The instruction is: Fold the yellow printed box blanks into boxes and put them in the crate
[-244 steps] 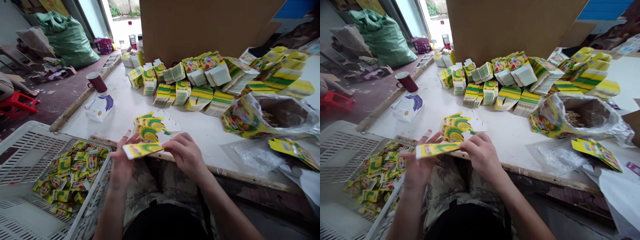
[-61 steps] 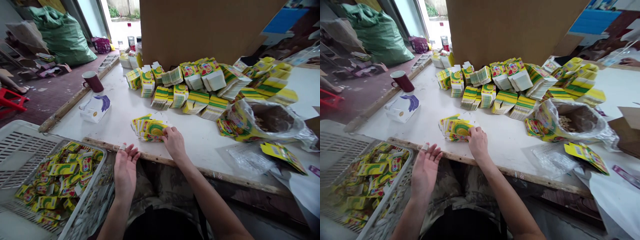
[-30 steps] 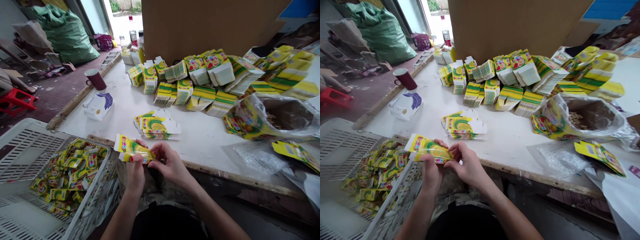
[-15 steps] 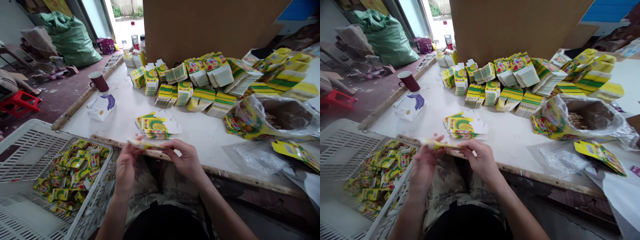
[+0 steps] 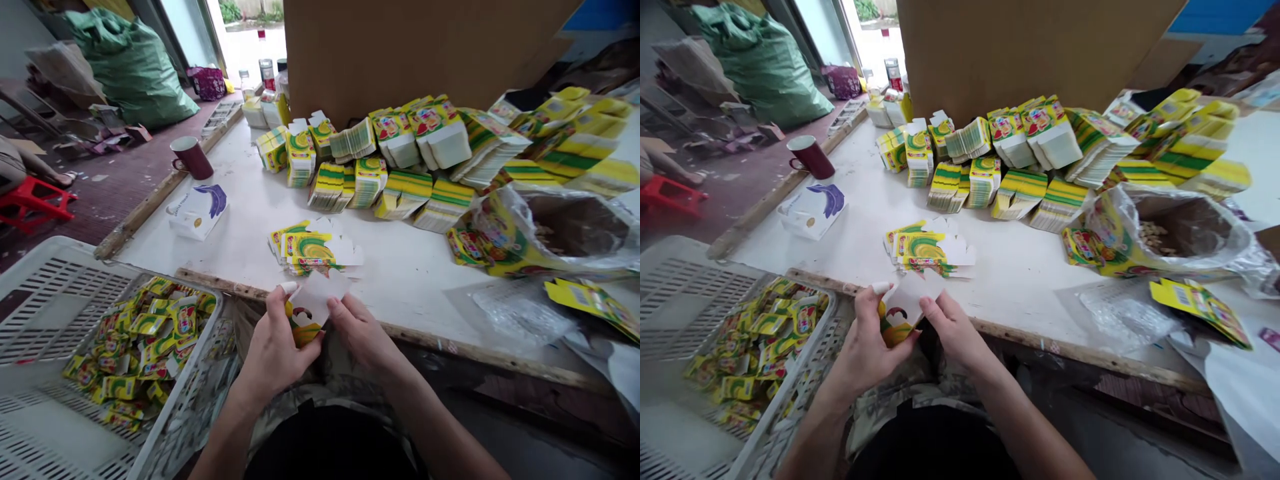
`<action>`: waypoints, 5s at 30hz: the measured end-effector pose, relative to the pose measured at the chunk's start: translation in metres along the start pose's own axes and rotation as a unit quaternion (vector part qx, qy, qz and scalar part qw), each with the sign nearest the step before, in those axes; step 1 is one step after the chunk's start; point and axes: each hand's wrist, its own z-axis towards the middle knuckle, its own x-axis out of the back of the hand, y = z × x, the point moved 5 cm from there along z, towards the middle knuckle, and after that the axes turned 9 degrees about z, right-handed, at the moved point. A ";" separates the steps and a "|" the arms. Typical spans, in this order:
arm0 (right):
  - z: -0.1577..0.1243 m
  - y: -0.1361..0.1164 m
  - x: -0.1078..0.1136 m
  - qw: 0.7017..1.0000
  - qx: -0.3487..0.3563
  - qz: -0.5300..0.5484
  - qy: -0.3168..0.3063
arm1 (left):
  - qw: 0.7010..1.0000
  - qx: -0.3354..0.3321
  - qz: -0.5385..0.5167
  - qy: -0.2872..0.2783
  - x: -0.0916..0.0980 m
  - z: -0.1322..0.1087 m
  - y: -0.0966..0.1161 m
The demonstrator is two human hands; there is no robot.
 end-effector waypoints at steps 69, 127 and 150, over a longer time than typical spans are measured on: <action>0.007 0.000 -0.021 0.998 0.005 -0.056 0.001 | 0.785 0.164 -0.556 0.221 -0.017 0.016 -0.023; -0.003 -0.022 0.017 0.929 0.121 -0.285 -0.200 | 0.988 -0.095 0.112 -0.044 0.020 0.004 -0.010; 0.074 0.005 0.049 0.860 0.074 -0.478 0.165 | 0.772 0.210 -0.512 0.312 0.010 -0.004 -0.062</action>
